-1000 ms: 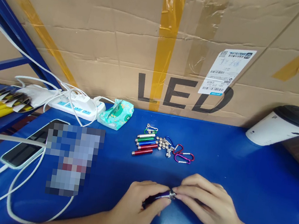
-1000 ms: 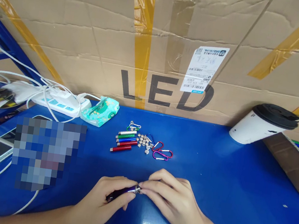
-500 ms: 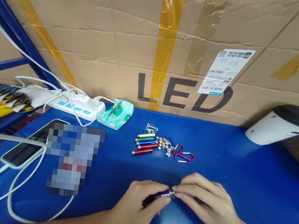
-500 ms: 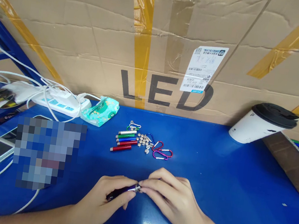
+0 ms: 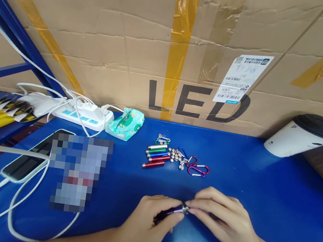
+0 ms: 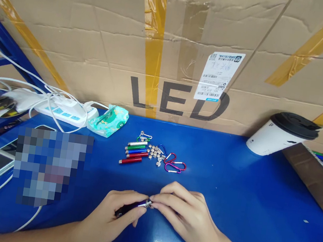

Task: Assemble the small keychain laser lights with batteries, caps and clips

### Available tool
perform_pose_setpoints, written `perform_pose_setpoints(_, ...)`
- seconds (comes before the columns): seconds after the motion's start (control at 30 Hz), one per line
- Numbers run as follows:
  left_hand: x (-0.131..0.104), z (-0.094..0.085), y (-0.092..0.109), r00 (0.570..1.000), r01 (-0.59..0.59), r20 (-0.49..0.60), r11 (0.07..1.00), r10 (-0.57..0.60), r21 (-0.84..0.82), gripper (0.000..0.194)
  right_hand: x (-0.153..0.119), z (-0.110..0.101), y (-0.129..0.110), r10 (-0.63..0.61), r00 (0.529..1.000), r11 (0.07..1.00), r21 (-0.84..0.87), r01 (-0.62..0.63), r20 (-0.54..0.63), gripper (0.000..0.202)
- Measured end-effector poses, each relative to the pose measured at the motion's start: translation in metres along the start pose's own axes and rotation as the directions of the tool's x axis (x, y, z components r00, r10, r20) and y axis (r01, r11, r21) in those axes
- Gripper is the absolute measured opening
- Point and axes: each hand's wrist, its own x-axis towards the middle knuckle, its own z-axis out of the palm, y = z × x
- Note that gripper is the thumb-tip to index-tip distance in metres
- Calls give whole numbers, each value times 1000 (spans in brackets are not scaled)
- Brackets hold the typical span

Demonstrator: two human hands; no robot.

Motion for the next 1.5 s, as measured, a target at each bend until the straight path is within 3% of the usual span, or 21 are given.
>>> perform_pose_setpoints(1.5,0,1,-1,1000,9,8,1000,-9,1,23,2,0,-2,7,1000,1000,-9,-7,-11,18)
